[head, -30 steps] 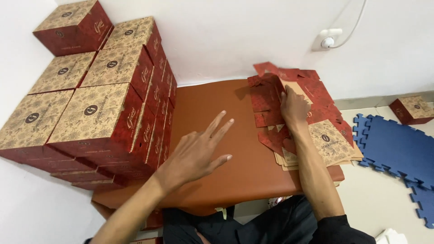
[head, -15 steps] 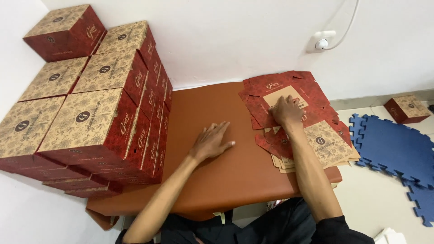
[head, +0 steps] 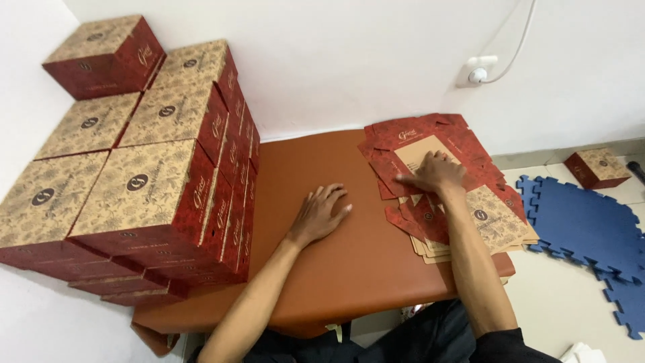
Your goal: The person assembles small cardboard boxes by folding flat printed sheets into shape. They fold the sides and tuck the flaps to form the box structure, then place the completed boxes onto a stack on the left.
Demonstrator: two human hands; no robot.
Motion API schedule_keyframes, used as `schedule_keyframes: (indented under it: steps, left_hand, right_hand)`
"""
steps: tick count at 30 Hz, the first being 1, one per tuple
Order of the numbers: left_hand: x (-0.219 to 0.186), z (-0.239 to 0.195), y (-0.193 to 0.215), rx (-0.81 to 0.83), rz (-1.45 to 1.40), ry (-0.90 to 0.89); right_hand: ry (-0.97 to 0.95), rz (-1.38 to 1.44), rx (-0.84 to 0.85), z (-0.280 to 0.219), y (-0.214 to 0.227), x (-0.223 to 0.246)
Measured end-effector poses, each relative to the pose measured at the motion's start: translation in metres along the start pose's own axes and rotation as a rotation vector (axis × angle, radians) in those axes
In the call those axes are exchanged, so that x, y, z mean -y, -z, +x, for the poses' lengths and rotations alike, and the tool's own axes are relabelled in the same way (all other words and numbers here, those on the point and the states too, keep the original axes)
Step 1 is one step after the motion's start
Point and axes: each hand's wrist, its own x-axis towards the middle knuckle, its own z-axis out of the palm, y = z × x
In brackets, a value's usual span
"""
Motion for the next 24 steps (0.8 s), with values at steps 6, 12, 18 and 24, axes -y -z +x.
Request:
schedule_keyframes:
  steps: [6, 12, 18, 24]
  left_hand:
    - [0.002, -0.004, -0.001, 0.007, -0.022, -0.02]
    - [0.011, -0.004, -0.005, 0.002, -0.027, -0.04]
    - [0.011, -0.007, -0.004, -0.031, -0.012, -0.065]
    - [0.026, -0.002, -0.025, -0.097, -0.002, -0.087]
  right_hand:
    - [-0.001, -0.049, 0.097, 0.041, -0.036, -0.015]
    - [-0.023, 0.002, -0.023, 0.07, -0.075, -0.041]
    - [-0.187, 0.114, -0.319, 0.042, -0.052, -0.052]
    - [-0.195, 0.202, -0.605, 0.046, -0.023, -0.118]
